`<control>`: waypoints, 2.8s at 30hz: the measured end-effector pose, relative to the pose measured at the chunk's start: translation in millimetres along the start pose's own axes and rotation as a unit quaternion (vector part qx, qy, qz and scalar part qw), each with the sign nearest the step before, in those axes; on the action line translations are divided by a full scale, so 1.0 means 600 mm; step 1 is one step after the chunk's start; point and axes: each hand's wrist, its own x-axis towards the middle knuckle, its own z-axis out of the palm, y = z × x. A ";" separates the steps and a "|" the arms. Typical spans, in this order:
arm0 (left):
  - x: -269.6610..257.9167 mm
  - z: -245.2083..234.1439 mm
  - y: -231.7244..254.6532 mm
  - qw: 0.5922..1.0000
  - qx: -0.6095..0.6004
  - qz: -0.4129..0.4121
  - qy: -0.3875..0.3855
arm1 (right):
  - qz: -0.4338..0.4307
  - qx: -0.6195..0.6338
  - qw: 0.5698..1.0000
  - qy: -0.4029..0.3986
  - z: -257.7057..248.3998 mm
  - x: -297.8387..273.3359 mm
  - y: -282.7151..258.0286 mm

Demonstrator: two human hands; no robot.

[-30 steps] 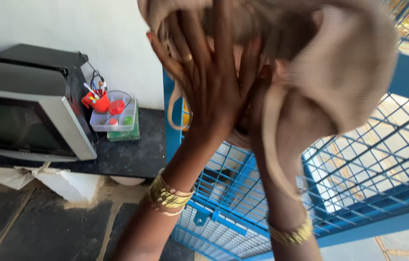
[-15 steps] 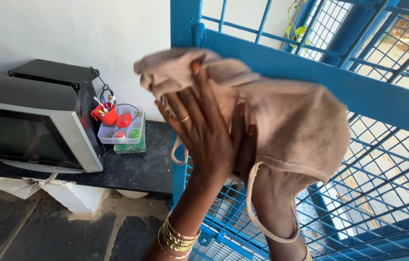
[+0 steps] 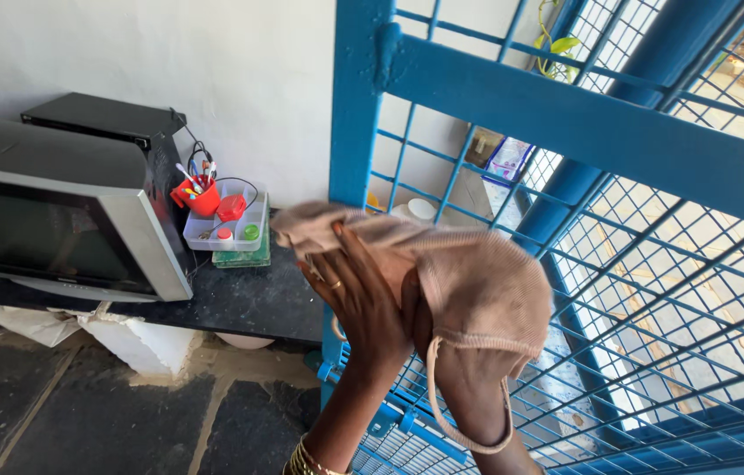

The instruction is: The person wipes a blue metal mesh gate with a brown cloth, cleaning both the mesh and the vertical bars.

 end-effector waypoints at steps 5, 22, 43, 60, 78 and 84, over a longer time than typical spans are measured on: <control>-0.051 0.005 -0.030 0.999 0.018 0.024 -0.041 | 0.003 0.010 1.000 -0.023 -0.007 -0.029 -0.019; 0.155 -0.087 0.158 0.987 -0.070 0.146 0.013 | -0.003 -0.026 0.993 0.112 -0.093 0.104 0.011; 0.038 -0.047 0.387 0.898 -0.061 0.435 -0.010 | 0.036 -0.140 0.954 0.262 -0.285 0.049 0.106; -0.161 0.046 0.277 0.882 -0.169 0.421 -0.126 | 0.153 -0.239 0.936 0.211 -0.302 -0.187 0.105; -0.527 0.194 0.018 0.723 -0.352 0.242 -0.544 | 0.291 -0.324 0.900 0.005 -0.180 -0.544 0.156; -0.547 0.190 -0.038 0.836 -0.173 0.476 -0.211 | 0.425 -0.260 0.853 -0.154 -0.168 -0.675 0.179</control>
